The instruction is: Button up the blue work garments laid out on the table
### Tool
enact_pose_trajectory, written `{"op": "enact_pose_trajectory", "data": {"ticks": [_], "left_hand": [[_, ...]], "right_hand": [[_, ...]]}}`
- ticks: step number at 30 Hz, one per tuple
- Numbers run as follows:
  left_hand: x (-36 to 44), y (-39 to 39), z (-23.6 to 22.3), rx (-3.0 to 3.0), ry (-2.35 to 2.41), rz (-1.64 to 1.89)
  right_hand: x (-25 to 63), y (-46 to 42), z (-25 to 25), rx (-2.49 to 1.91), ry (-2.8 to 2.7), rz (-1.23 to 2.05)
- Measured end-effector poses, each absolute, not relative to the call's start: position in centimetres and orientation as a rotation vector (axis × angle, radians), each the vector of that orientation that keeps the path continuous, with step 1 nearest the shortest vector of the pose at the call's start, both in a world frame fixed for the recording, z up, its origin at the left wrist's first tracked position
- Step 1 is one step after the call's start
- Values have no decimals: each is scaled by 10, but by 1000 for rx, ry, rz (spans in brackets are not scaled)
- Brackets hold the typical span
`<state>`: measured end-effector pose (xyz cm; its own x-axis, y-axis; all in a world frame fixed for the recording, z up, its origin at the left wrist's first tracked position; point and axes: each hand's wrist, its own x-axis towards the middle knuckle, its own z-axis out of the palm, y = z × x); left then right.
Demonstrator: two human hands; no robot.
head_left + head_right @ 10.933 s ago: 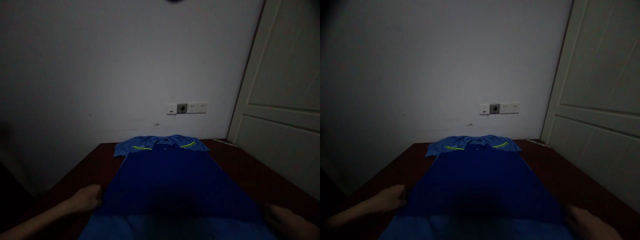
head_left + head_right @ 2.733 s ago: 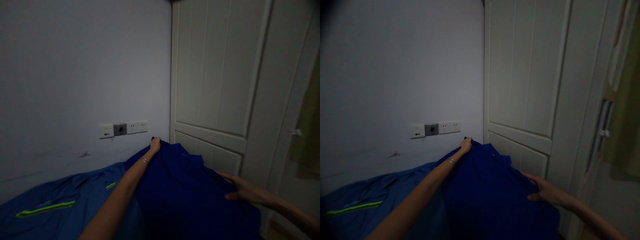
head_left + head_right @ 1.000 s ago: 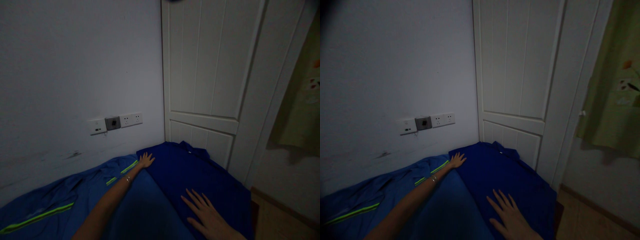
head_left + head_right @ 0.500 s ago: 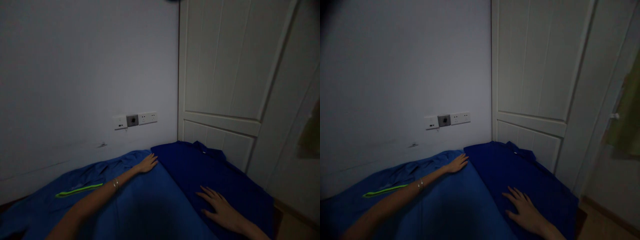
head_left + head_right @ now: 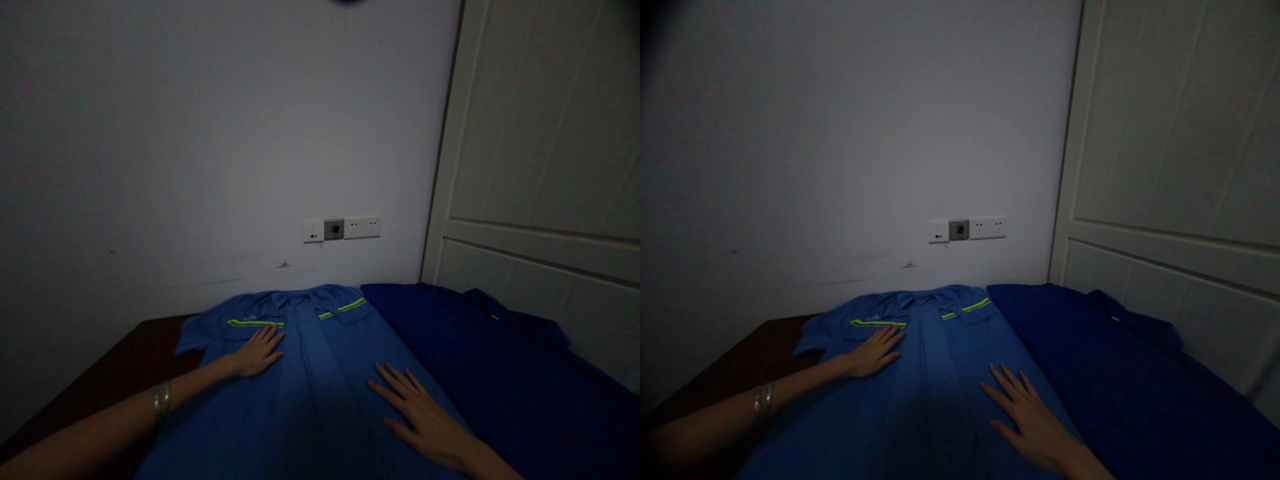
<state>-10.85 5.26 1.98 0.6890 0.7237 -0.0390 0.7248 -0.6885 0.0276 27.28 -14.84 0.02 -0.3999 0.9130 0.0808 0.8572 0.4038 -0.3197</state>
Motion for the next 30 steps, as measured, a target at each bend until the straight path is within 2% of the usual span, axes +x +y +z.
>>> {"op": "enact_pose_trajectory", "data": {"ticks": [5,10,30], "left_hand": [[-162,-2,15,2747,1280,-151],[-180,-37,7,2732,1240,-149],[-192,-65,-6,2715,1359,2]], "right_hand": [[264,-128,-12,-1516,-2486,320],[260,-125,-21,-1510,-2479,222],[252,-129,-22,-1606,-2512,158]]}}
